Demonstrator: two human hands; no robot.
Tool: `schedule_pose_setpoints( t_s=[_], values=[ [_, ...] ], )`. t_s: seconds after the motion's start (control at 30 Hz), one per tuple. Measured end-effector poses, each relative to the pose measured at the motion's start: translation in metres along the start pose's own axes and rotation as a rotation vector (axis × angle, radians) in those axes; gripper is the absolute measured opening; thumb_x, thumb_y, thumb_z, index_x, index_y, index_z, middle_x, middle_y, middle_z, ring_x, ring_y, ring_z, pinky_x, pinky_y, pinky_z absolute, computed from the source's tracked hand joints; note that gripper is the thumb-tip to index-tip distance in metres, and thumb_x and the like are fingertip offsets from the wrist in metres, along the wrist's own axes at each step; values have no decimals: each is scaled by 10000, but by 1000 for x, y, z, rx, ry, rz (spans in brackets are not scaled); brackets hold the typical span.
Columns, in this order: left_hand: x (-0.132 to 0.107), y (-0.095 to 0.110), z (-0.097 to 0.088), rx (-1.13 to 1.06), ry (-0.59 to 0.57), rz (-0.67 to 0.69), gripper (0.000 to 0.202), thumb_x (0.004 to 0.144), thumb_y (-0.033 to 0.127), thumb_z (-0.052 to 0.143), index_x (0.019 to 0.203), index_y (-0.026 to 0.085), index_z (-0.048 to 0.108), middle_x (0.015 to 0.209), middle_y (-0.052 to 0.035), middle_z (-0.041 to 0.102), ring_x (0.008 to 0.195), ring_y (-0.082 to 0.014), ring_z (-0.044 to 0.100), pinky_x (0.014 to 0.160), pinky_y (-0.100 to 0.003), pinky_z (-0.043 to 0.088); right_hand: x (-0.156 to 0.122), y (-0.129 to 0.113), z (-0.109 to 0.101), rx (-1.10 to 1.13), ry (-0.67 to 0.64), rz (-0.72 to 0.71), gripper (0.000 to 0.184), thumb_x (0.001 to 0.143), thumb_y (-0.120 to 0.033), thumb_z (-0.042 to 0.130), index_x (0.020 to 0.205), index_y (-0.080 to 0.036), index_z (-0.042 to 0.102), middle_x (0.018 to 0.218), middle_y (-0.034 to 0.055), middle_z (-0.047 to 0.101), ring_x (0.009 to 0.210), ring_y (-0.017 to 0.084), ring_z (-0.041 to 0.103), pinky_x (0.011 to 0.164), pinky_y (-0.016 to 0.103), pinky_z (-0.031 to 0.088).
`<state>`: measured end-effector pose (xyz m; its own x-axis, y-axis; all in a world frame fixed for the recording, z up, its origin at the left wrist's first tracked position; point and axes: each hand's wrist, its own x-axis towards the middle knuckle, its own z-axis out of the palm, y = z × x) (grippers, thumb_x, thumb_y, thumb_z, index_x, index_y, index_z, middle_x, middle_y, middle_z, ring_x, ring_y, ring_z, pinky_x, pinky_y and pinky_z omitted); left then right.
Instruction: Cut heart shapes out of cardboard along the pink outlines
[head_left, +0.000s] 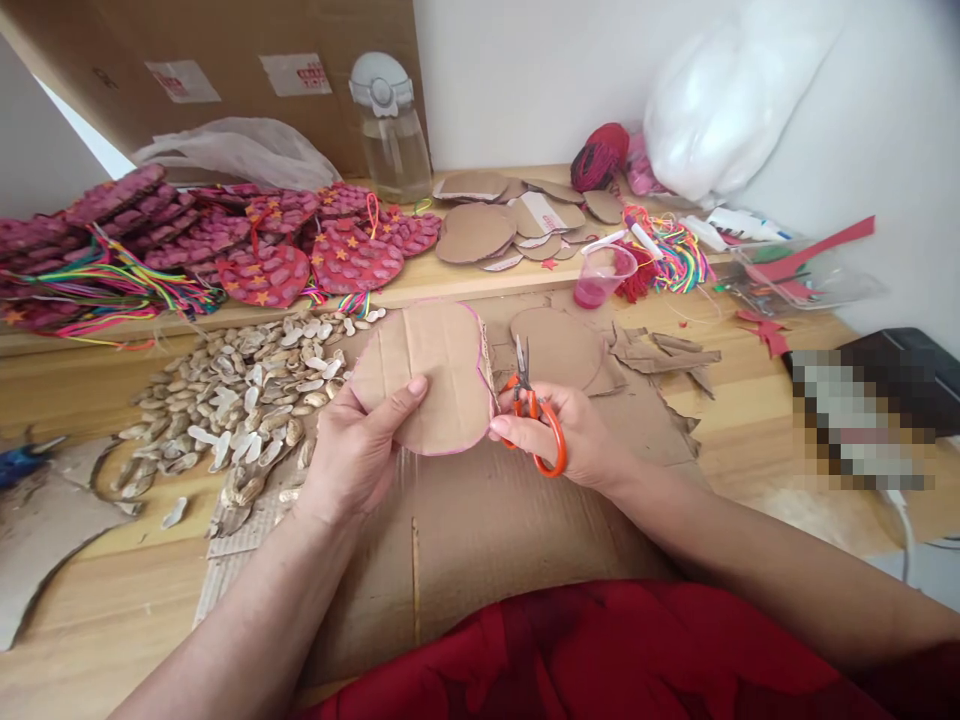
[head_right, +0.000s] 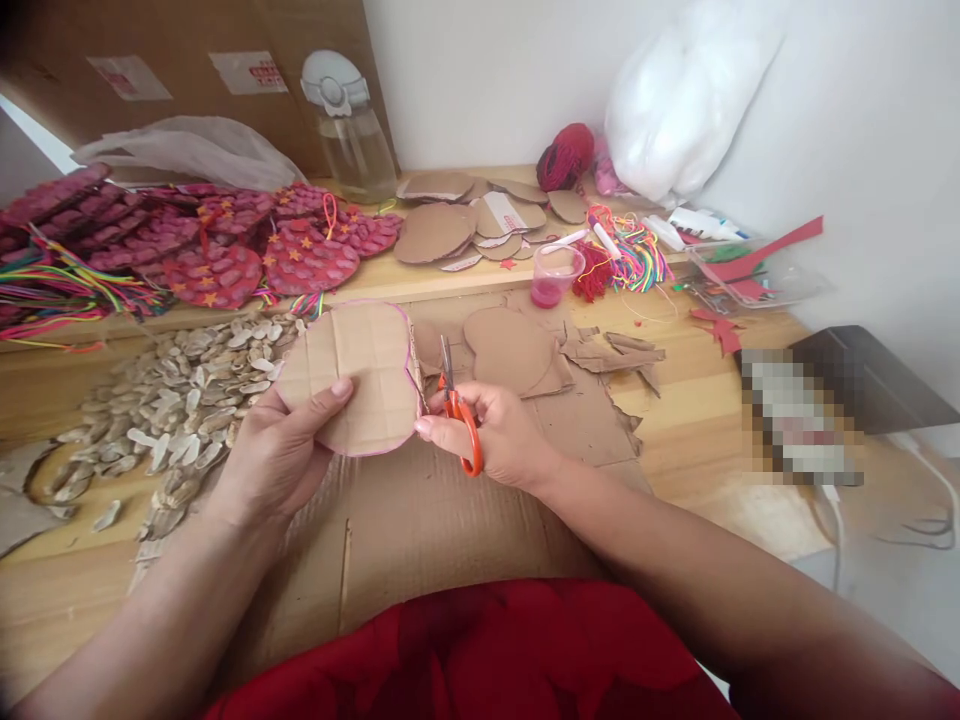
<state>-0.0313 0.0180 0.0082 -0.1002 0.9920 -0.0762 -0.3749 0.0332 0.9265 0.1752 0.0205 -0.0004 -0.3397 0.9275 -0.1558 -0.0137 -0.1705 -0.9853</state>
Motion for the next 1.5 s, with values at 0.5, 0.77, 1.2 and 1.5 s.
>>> schedule_pose_setpoints(
  t_s=[0.5,0.77,1.2,1.5],
  values=[
    [-2,0,-10,100,-123,-282,603,676,214,890,1239,176,678,1177,-110,751,1057,-292,720,840,-347,620,9,-6,-13,61,164,-63,304,736,-443,800,760,-186,639,618,-39,556,517,90,448,478,231,341],
    [12,-1,-14,92,46,-57,528,697,244,873,1180,220,662,1012,-33,770,920,-193,737,801,-265,595,5,-4,-10,109,41,15,240,749,-334,794,747,-177,612,634,-23,626,531,95,508,485,219,381],
    [11,-1,-16,214,-146,111,916,711,189,849,1508,343,424,1346,-65,658,1238,-270,623,1033,-420,522,10,-4,-15,167,63,-73,287,807,-387,749,678,-173,608,592,-33,582,499,78,462,484,230,332],
    [13,2,-14,8,9,-98,528,728,247,846,1213,240,638,994,-18,718,761,-132,686,631,-233,586,10,-3,-9,150,312,-131,227,768,-391,765,734,-212,629,645,-22,591,527,111,482,501,272,365]
  ],
)
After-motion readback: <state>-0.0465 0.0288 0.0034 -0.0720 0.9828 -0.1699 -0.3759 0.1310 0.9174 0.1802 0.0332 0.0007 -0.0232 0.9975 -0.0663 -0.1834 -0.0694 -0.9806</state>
